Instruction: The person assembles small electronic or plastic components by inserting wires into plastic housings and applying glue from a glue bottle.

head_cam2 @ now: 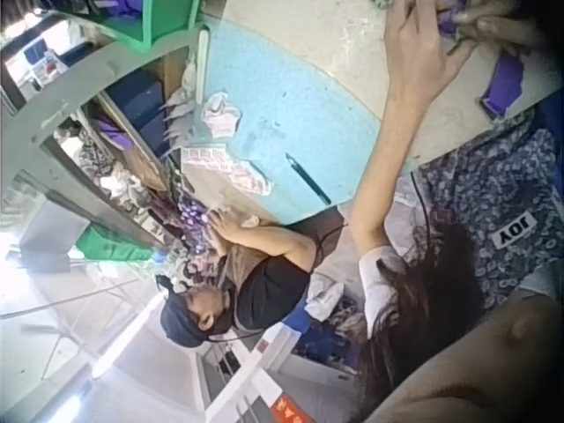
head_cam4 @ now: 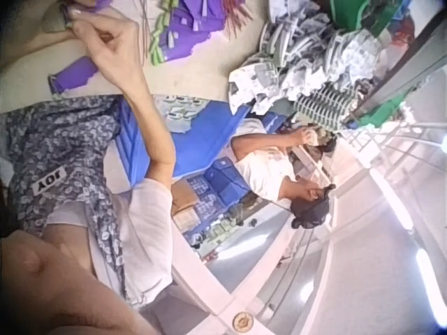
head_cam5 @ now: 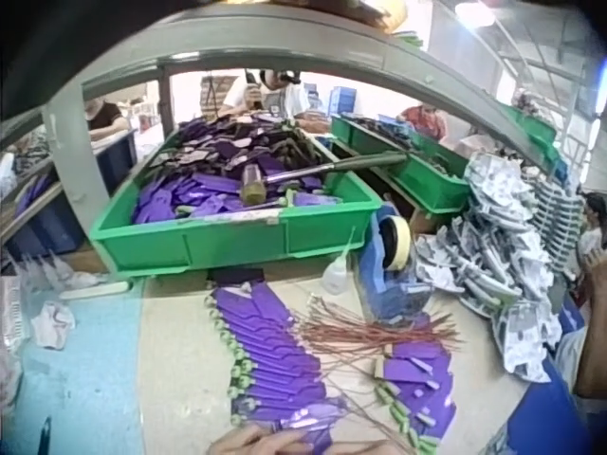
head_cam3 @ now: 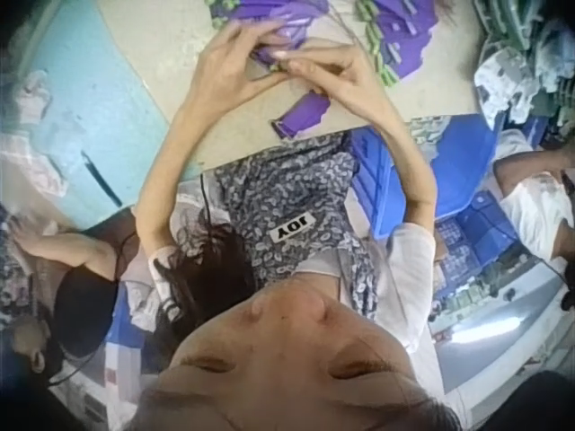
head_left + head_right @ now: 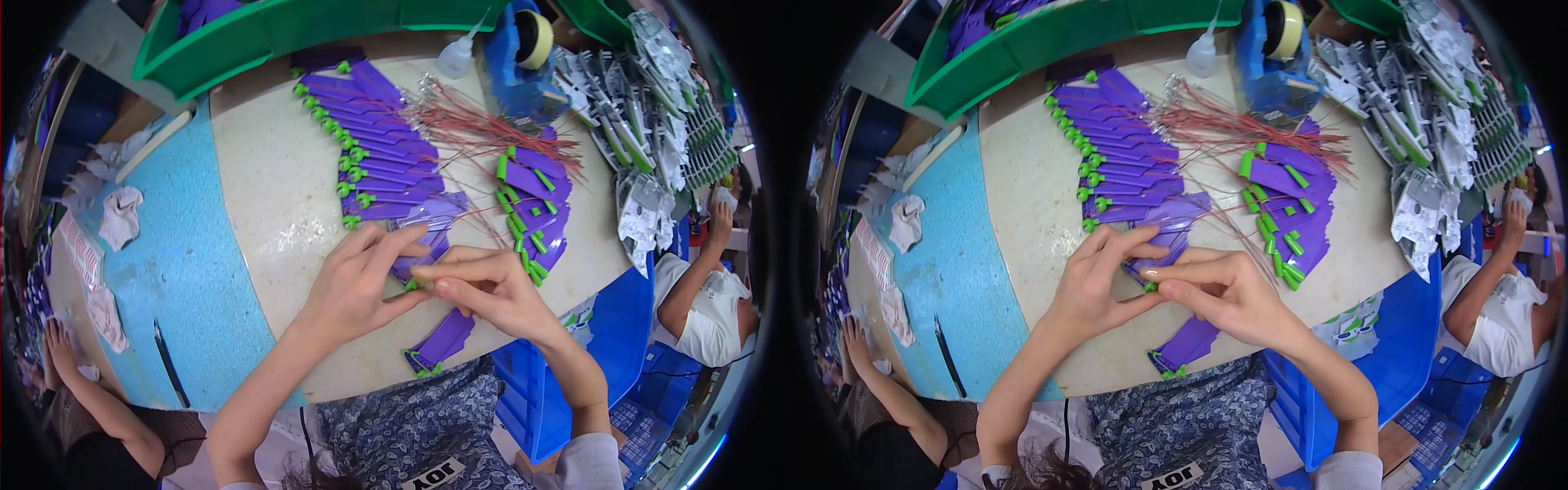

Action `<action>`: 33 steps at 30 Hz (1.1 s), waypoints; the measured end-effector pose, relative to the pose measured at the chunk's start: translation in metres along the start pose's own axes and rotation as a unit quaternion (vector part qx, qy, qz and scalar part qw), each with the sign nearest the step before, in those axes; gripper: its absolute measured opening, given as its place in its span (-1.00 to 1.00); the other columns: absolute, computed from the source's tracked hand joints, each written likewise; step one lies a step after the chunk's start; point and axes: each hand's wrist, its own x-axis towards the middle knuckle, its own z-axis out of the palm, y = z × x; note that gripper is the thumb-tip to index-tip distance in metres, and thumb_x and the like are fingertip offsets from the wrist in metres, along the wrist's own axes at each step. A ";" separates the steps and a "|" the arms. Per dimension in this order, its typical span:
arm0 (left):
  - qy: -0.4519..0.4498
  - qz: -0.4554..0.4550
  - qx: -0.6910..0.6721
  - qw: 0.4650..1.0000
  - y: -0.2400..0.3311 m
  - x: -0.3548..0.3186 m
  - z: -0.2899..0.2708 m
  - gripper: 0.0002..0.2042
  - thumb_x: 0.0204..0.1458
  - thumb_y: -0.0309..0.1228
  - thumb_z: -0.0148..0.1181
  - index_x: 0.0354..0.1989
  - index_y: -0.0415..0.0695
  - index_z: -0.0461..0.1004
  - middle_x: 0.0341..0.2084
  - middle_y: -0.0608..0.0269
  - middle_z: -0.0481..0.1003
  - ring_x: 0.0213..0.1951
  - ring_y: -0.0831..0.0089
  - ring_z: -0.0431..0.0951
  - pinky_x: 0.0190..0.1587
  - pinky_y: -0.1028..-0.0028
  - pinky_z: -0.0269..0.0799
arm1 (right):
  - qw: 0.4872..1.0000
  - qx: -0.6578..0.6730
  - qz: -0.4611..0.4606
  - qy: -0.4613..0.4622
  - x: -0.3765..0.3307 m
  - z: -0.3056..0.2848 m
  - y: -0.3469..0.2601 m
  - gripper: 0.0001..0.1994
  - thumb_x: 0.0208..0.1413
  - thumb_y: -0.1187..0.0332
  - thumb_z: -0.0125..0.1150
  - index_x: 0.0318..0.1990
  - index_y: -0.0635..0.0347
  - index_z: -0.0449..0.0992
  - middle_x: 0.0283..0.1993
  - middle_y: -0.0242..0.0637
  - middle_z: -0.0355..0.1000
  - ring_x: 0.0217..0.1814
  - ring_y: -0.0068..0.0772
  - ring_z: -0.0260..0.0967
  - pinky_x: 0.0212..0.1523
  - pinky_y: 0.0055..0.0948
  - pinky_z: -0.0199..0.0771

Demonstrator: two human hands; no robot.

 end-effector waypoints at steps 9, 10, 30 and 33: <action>0.115 0.052 0.130 0.984 0.011 -0.025 0.019 -0.63 -0.18 -0.43 0.47 -0.16 -0.26 0.55 -0.21 0.06 0.47 -0.23 0.17 0.51 -0.27 0.35 0.50 | 0.908 -0.352 -0.182 0.137 0.009 0.016 0.015 -0.85 0.07 0.48 0.33 -0.22 0.36 0.64 -0.49 -0.15 0.49 -0.64 -0.41 0.42 -0.61 -0.41 0.36; 0.092 0.037 0.133 0.986 0.013 -0.023 0.018 -0.60 -0.18 -0.43 0.47 -0.12 -0.27 0.53 -0.20 0.04 0.45 -0.21 0.14 0.50 -0.24 0.33 0.50 | 0.907 -0.354 -0.180 0.138 0.012 0.015 0.010 -0.85 0.07 0.48 0.33 -0.22 0.36 0.64 -0.49 -0.15 0.49 -0.64 -0.41 0.42 -0.61 -0.41 0.36; 0.057 -0.025 0.002 0.998 0.059 -0.043 0.012 -0.61 -0.24 -0.35 0.51 -0.24 -0.22 0.53 -0.24 0.11 0.47 -0.21 0.16 0.46 -0.16 0.29 0.42 | 0.850 -0.397 -0.194 0.286 0.125 -0.045 -0.023 -0.90 0.02 0.47 0.32 -0.39 0.34 0.61 -0.36 -0.04 0.51 -0.33 0.00 0.54 -0.28 -0.16 0.52; -0.014 -0.027 -0.013 0.999 0.070 -0.054 0.019 -0.65 -0.17 -0.35 0.45 -0.18 -0.19 0.60 -0.20 0.13 0.49 -0.21 0.18 0.47 -0.15 0.29 0.42 | 0.834 -0.431 -0.207 0.275 0.153 -0.050 -0.010 -0.90 0.02 0.43 0.33 -0.35 0.28 0.65 -0.27 -0.02 0.50 -0.28 0.05 0.53 -0.23 -0.11 0.53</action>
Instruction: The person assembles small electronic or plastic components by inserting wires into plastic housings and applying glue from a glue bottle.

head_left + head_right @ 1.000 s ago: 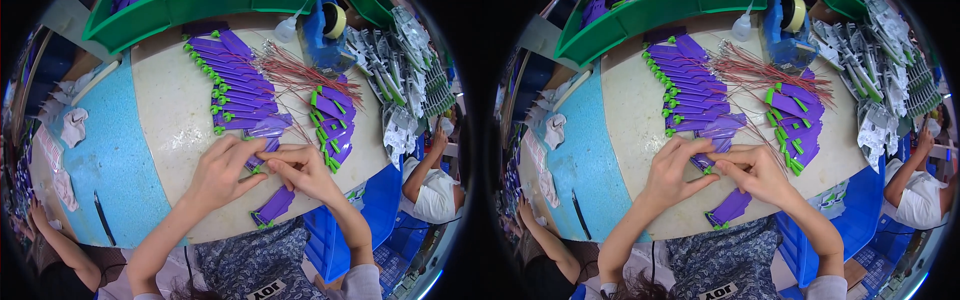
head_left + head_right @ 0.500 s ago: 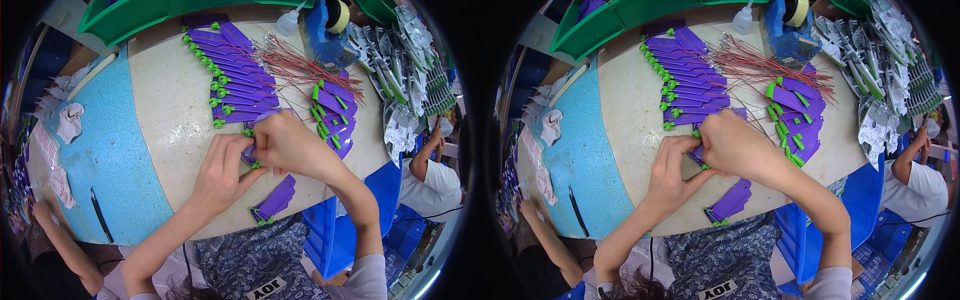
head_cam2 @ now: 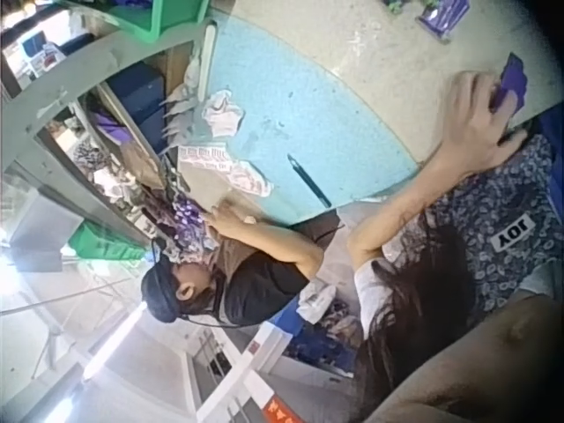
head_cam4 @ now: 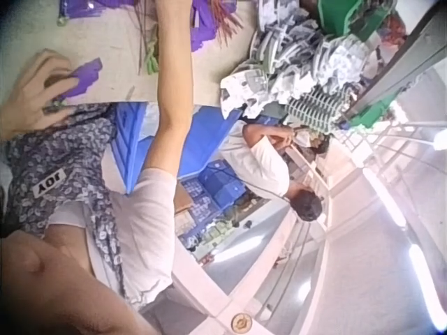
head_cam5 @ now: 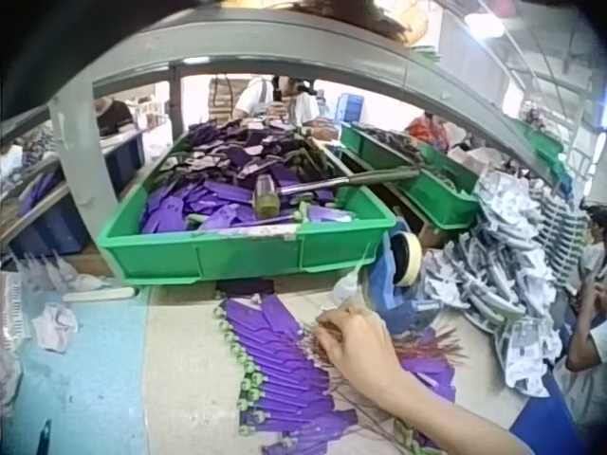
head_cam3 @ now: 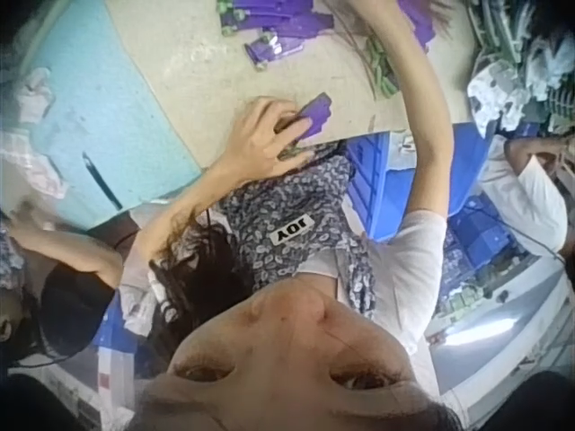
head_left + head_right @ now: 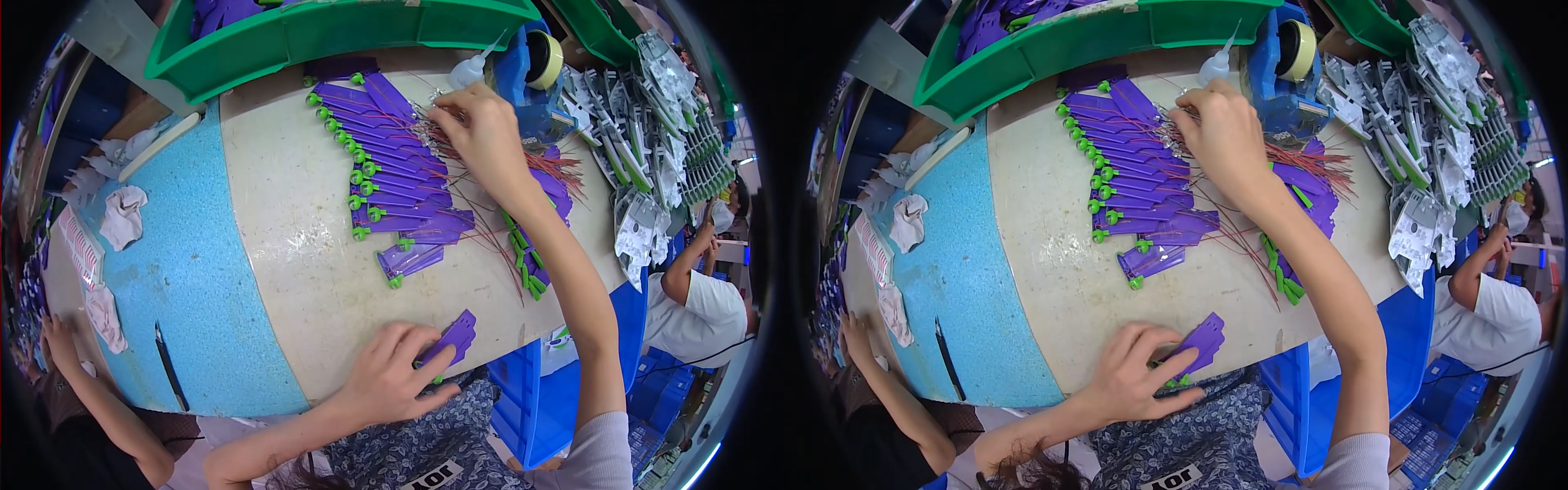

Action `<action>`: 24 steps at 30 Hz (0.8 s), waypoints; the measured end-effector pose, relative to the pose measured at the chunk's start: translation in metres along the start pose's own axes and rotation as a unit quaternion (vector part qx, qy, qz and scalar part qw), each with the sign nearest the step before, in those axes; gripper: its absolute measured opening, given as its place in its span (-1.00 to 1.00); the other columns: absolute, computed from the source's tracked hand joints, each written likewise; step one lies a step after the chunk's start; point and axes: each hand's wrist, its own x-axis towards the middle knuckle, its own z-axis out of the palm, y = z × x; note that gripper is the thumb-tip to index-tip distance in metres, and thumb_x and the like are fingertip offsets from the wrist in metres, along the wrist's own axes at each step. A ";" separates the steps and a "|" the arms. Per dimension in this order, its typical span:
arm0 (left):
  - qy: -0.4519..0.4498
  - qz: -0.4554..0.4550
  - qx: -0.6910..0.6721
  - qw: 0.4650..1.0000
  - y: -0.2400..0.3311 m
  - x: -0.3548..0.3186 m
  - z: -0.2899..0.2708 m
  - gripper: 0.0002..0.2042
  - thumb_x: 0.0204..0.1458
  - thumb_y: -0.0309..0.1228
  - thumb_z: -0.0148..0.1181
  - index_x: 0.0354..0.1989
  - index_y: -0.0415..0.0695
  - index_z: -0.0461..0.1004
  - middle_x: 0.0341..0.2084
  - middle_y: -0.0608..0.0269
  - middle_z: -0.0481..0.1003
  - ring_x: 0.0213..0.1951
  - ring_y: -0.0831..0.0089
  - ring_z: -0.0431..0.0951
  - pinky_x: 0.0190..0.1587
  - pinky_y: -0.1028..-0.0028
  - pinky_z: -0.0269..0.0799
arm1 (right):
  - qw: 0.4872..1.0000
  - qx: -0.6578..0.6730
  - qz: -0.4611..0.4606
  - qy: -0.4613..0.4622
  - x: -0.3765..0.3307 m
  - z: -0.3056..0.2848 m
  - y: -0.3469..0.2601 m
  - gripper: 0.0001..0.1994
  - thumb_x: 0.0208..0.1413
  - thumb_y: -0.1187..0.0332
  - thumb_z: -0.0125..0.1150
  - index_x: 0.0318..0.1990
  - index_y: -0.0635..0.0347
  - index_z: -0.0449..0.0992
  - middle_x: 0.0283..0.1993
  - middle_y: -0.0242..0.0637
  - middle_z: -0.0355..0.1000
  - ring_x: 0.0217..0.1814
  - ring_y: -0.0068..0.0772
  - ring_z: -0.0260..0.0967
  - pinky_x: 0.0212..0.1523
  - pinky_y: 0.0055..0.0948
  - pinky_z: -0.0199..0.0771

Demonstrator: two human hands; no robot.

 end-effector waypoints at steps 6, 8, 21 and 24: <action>0.052 0.025 0.076 0.995 -0.019 0.006 0.009 -0.66 -0.15 -0.41 0.42 -0.13 -0.14 0.61 -0.09 0.11 0.51 -0.20 0.20 0.47 -0.17 0.33 0.46 | 0.996 -0.014 -0.073 0.058 0.011 -0.003 -0.002 -0.92 -0.01 0.47 0.31 -0.43 0.29 0.57 -0.30 -0.07 0.48 -0.29 0.03 0.50 -0.26 -0.12 0.51; 0.065 0.006 0.129 0.990 -0.028 0.014 -0.007 -0.66 -0.15 -0.43 0.42 -0.13 -0.14 0.61 -0.08 0.12 0.51 -0.20 0.20 0.48 -0.17 0.34 0.48 | 0.979 0.044 -0.149 0.131 0.004 -0.035 -0.045 -0.90 -0.09 0.52 0.32 -0.41 0.30 0.51 -0.37 -0.12 0.43 -0.38 -0.04 0.46 -0.39 -0.24 0.46; 0.051 -0.047 0.015 0.997 -0.047 0.027 -0.015 -0.48 -0.06 -0.53 0.34 0.13 -0.32 0.37 -0.08 -0.01 0.48 -0.14 0.05 0.54 -0.08 0.25 0.52 | 0.977 0.084 -0.091 -0.175 -0.125 -0.031 -0.075 -0.89 -0.03 0.49 0.30 -0.44 0.29 0.46 -0.42 -0.16 0.30 -0.58 -0.08 0.40 -0.58 -0.18 0.40; 0.076 -0.025 -0.008 0.997 -0.053 0.027 -0.016 -0.43 -0.12 -0.56 0.38 0.14 -0.33 0.35 -0.11 -0.04 0.48 -0.09 0.05 0.50 -0.06 0.24 0.47 | 0.970 0.151 -0.025 -0.189 -0.126 -0.030 -0.073 -0.93 -0.05 0.53 0.32 -0.42 0.30 0.54 -0.42 -0.18 0.37 -0.53 -0.09 0.42 -0.54 -0.23 0.40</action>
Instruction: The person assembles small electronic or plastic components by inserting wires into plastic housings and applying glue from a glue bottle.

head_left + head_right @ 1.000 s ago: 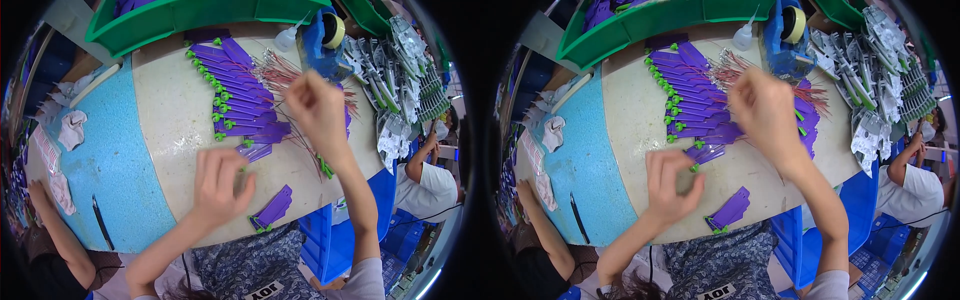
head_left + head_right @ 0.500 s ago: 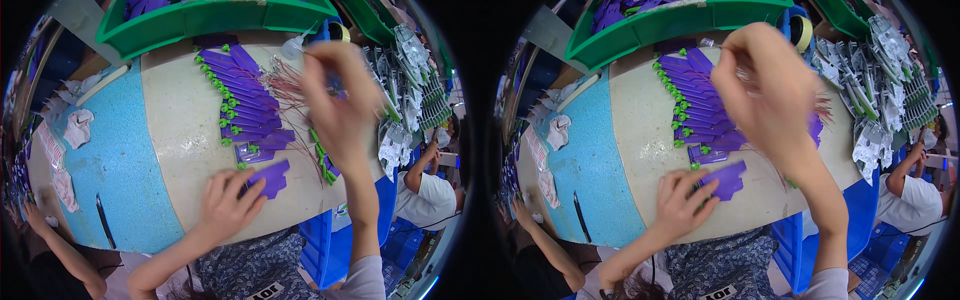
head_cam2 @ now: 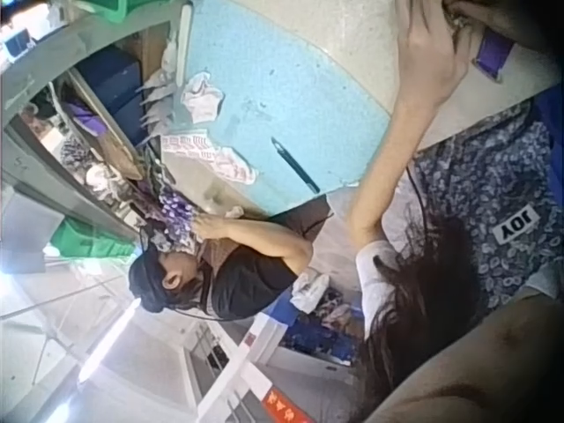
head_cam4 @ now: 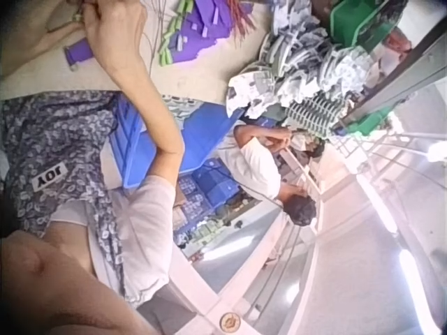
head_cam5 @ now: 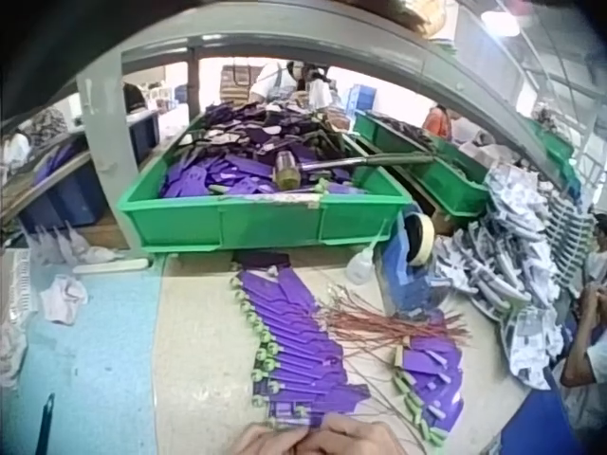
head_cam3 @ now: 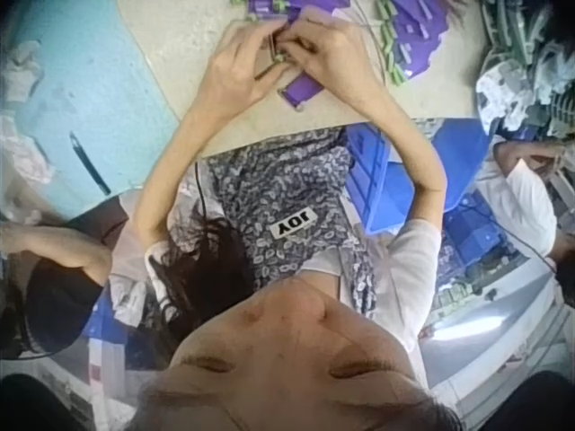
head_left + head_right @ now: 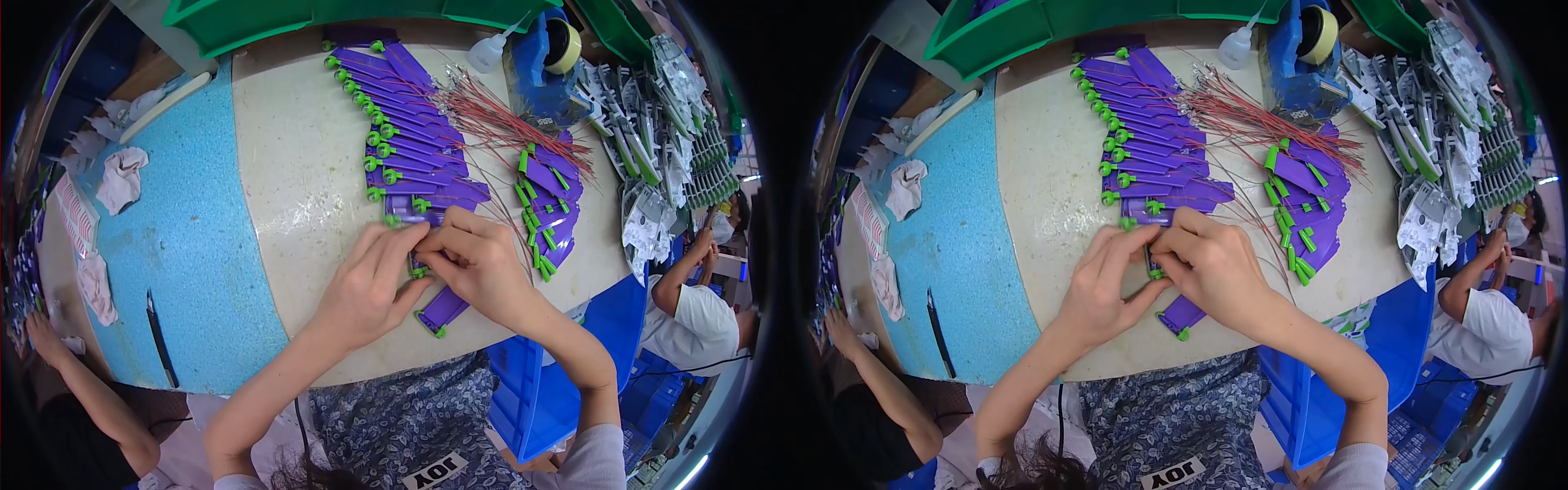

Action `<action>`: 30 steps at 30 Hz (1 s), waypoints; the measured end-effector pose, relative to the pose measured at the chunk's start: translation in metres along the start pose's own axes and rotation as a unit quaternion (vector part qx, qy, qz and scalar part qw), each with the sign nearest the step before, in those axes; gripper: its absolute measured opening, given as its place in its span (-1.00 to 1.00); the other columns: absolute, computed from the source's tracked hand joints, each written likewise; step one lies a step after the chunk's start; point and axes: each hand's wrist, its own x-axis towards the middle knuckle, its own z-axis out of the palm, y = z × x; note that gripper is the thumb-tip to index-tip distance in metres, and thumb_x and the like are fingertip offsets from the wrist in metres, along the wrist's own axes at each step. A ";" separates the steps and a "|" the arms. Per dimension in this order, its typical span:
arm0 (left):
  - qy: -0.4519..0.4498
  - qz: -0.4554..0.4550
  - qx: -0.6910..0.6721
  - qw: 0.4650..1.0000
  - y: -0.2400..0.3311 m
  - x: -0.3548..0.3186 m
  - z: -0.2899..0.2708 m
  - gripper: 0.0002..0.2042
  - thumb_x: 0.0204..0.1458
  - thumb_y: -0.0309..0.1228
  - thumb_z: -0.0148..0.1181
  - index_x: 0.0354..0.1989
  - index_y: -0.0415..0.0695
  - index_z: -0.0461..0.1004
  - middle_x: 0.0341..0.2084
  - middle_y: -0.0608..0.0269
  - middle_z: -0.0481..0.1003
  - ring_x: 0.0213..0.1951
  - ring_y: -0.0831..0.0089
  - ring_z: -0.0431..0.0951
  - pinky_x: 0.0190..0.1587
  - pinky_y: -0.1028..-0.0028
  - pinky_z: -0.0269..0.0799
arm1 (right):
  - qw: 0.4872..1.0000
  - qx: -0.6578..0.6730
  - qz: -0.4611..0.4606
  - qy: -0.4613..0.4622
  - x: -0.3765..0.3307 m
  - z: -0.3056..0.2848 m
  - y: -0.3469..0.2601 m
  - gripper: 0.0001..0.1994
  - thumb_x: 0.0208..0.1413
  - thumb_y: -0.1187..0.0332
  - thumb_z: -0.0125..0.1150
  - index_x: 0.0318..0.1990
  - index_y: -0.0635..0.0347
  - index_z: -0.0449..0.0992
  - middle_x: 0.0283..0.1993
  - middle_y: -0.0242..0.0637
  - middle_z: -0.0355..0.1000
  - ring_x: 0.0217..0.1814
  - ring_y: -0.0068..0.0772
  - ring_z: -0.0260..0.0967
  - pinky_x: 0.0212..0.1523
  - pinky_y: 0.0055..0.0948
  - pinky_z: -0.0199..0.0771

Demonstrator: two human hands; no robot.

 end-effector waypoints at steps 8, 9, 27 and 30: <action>-0.006 0.004 -0.025 1.000 -0.007 0.001 0.000 -0.45 -0.21 -0.52 0.46 0.03 -0.29 0.42 -0.11 0.07 0.51 -0.07 0.09 0.50 -0.05 0.24 0.49 | 0.986 0.128 0.095 -0.055 -0.017 -0.012 -0.005 -0.80 0.02 0.63 0.29 -0.17 0.35 0.66 -0.48 -0.27 0.35 -0.56 -0.50 0.32 -0.56 -0.46 0.28; 0.002 0.008 -0.023 1.000 -0.007 0.001 0.000 -0.46 -0.24 -0.51 0.48 0.00 -0.28 0.43 -0.11 0.08 0.52 -0.07 0.10 0.50 -0.06 0.24 0.49 | 0.985 0.125 0.109 -0.046 -0.017 -0.012 -0.006 -0.81 0.02 0.64 0.29 -0.17 0.35 0.66 -0.48 -0.27 0.35 -0.57 -0.51 0.32 -0.57 -0.46 0.26; 0.035 0.000 0.076 0.997 0.004 0.005 0.006 -0.63 -0.39 -0.37 0.57 -0.44 -0.17 0.49 -0.37 0.19 0.48 -0.25 0.21 0.48 -0.28 0.33 0.44 | 0.971 0.051 0.232 0.027 -0.006 -0.009 -0.002 -0.91 -0.08 0.51 0.35 -0.43 0.38 0.60 -0.64 -0.23 0.35 -0.60 -0.45 0.26 -0.56 -0.35 0.22; 0.021 0.114 0.149 0.982 -0.004 0.007 0.003 -0.69 -0.27 -0.29 0.47 -0.44 -0.13 0.46 -0.33 0.27 0.45 -0.26 0.29 0.46 -0.28 0.33 0.44 | 0.961 0.061 0.269 0.031 -0.003 -0.013 -0.001 -0.91 -0.10 0.53 0.35 -0.46 0.38 0.57 -0.64 -0.20 0.40 -0.64 -0.46 0.30 -0.56 -0.34 0.27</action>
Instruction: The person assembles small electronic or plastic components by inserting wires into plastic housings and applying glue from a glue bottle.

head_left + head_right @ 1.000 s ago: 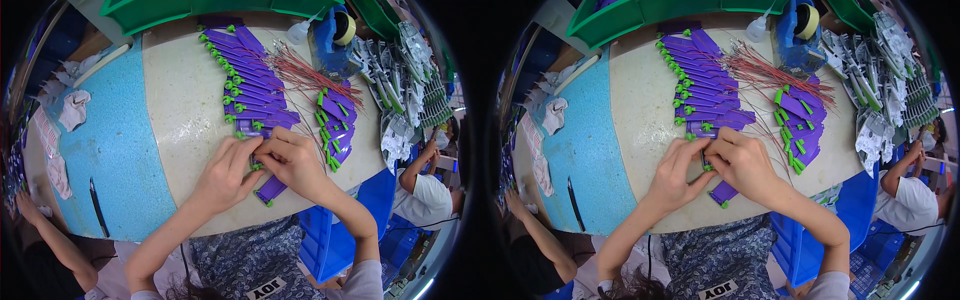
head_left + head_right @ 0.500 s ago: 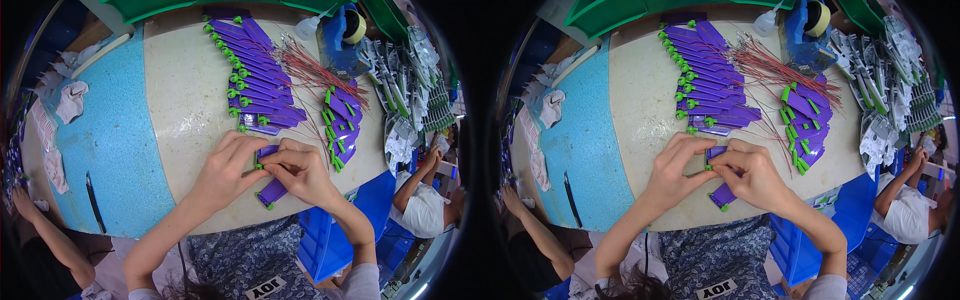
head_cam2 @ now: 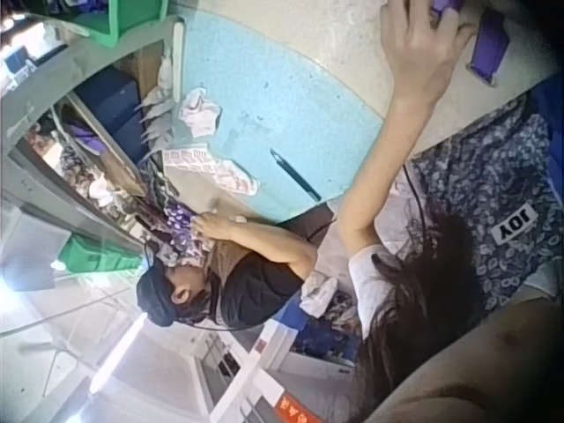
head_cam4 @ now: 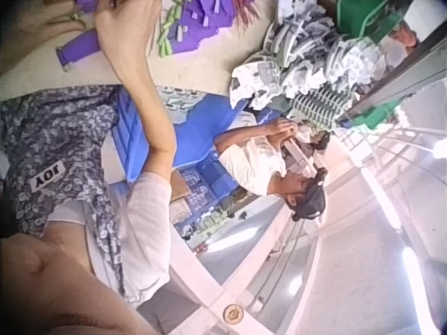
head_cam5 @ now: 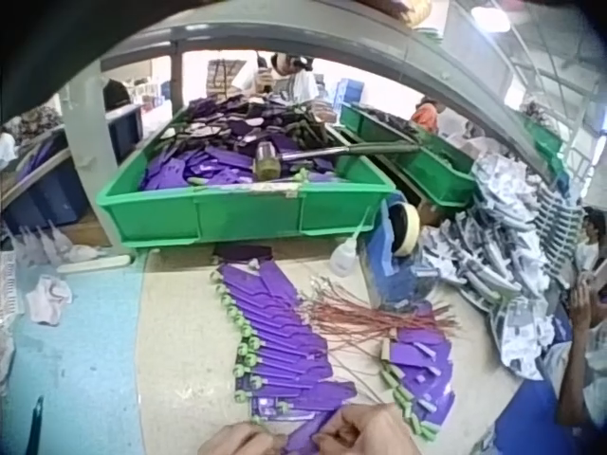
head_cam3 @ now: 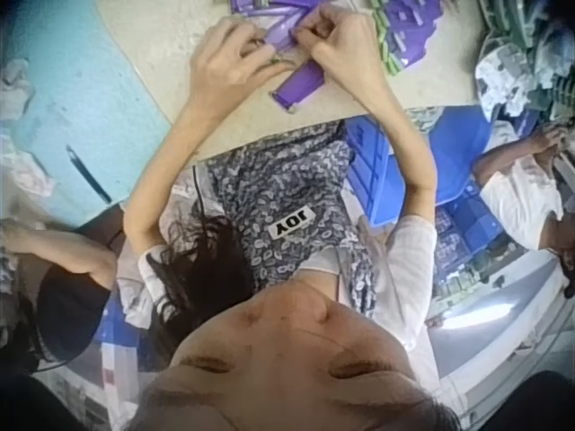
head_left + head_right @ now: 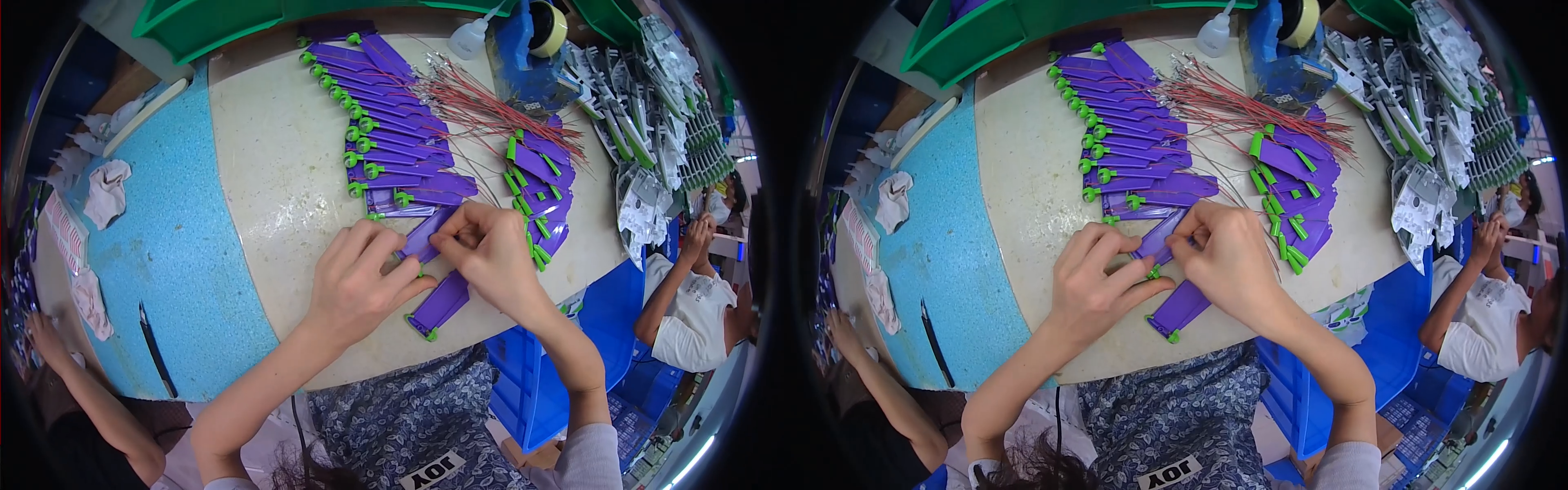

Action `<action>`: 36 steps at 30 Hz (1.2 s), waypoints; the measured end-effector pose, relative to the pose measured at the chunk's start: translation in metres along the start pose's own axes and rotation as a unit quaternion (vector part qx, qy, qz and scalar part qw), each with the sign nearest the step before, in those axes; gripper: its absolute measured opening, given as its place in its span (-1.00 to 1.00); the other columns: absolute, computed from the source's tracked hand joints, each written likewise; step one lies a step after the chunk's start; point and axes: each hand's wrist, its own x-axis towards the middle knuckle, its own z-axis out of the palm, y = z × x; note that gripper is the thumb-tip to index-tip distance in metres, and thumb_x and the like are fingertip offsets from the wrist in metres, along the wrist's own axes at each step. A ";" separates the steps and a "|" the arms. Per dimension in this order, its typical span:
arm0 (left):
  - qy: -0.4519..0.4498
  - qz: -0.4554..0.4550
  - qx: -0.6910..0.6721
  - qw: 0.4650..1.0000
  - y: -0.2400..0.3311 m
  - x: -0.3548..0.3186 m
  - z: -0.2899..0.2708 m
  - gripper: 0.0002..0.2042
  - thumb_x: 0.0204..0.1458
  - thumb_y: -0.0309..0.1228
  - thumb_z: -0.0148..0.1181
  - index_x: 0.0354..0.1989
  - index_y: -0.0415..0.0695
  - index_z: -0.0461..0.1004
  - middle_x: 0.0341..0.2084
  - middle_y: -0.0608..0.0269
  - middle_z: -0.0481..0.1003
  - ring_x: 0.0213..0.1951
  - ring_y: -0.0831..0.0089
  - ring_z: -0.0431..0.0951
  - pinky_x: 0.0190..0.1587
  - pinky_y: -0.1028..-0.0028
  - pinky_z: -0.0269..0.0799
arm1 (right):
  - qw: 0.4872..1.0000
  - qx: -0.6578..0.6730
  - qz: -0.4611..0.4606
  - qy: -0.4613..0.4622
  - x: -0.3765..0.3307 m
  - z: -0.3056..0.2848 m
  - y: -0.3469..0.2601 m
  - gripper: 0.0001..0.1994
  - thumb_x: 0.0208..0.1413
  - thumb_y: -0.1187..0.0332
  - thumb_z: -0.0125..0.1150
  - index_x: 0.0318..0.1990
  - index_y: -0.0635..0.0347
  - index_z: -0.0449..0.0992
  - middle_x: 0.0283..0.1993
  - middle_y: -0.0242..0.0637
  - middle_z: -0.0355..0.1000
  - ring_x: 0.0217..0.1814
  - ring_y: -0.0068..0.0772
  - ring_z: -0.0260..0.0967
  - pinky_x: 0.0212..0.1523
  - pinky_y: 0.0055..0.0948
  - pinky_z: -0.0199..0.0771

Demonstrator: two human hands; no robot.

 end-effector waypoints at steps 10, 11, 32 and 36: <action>-0.086 0.039 -0.041 0.995 -0.012 0.011 -0.004 -0.56 -0.23 -0.26 0.47 -0.14 -0.15 0.57 -0.16 0.39 0.58 -0.29 0.39 0.46 -0.28 0.48 0.52 | 0.903 -0.042 -0.231 0.360 0.051 -0.089 -0.001 -0.85 0.10 0.53 0.31 -0.17 0.34 0.56 -0.38 -0.23 0.54 -0.40 -0.52 0.47 -0.35 -0.47 0.44; -0.083 0.054 -0.048 0.994 -0.010 0.013 -0.004 -0.56 -0.23 -0.26 0.47 -0.14 -0.15 0.57 -0.16 0.39 0.58 -0.29 0.39 0.46 -0.28 0.48 0.52 | 0.898 -0.008 -0.192 0.396 0.075 -0.118 0.009 -0.81 0.17 0.39 0.31 -0.20 0.39 0.58 -0.47 -0.28 0.52 -0.45 -0.62 0.40 -0.41 -0.51 0.38; -0.103 -0.032 -0.123 0.986 -0.012 0.018 -0.003 -0.21 -0.26 -0.27 0.51 0.24 -0.19 0.34 -0.13 0.34 0.62 -0.18 0.30 0.49 -0.11 0.34 0.45 | 0.945 0.299 -0.012 -0.132 -0.030 -0.020 0.013 -0.80 0.25 0.37 0.26 -0.08 0.27 0.68 -0.42 -0.40 0.50 -0.34 -0.66 0.35 -0.31 -0.60 0.30; -0.090 -0.026 -0.121 0.988 -0.011 0.015 -0.004 -0.29 -0.23 -0.32 0.50 0.19 -0.18 0.39 -0.16 0.30 0.59 -0.20 0.29 0.49 -0.11 0.32 0.46 | 0.955 0.249 -0.053 -0.149 -0.023 -0.008 0.023 -0.78 0.23 0.42 0.24 -0.02 0.25 0.66 -0.43 -0.36 0.49 -0.42 -0.64 0.34 -0.39 -0.57 0.30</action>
